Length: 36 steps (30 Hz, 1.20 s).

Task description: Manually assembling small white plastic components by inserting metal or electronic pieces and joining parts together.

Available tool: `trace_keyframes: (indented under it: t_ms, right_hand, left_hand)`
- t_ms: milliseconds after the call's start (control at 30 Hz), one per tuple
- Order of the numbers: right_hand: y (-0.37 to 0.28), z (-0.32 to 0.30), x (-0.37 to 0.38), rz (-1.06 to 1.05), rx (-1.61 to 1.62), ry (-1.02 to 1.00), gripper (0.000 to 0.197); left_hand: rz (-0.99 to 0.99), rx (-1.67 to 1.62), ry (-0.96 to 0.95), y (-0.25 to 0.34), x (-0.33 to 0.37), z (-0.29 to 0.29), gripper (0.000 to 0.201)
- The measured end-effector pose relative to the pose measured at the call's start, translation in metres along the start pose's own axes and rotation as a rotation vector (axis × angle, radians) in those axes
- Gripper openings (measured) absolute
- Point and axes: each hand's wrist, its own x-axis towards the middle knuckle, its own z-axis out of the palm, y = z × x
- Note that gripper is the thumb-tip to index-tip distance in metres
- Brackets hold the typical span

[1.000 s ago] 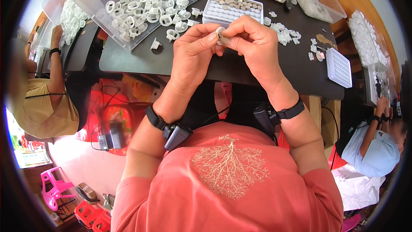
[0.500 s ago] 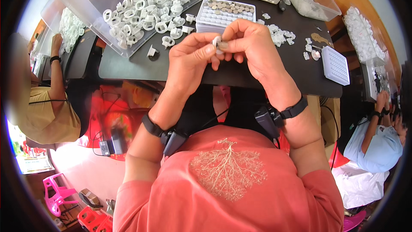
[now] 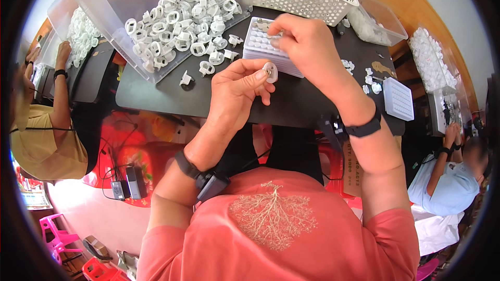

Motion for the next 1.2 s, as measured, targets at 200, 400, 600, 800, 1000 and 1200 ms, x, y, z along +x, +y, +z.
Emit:
trace_keyframes:
  t_ms: [200,400,600,800,1000,1200]
  right_hand:
    - [0.016,0.016,0.024,-0.220,-0.561,-0.018,0.014]
    - [0.015,0.018,0.025,-0.188,-0.554,-0.017,0.012]
    - [0.020,0.020,0.025,-0.178,-0.610,-0.014,0.010]
    - [0.020,0.016,0.023,-0.139,-0.594,-0.039,0.010]
    - [0.000,0.012,-0.003,-0.230,-0.334,0.186,0.008]
    - [-0.001,0.033,-0.036,-0.191,0.057,0.237,0.007]
  left_hand:
    - [-0.037,-0.083,-0.018,0.003,0.001,-0.006,0.029]
    - [-0.054,-0.150,-0.024,0.003,0.004,-0.010,0.028]
    - [-0.042,-0.157,-0.031,0.000,0.005,-0.011,0.030]
    - [-0.035,-0.114,-0.029,-0.001,0.004,-0.010,0.034]
    - [-0.033,-0.153,-0.039,0.000,0.004,-0.012,0.031]
    - [-0.026,-0.186,-0.041,-0.001,0.005,-0.012,0.026]
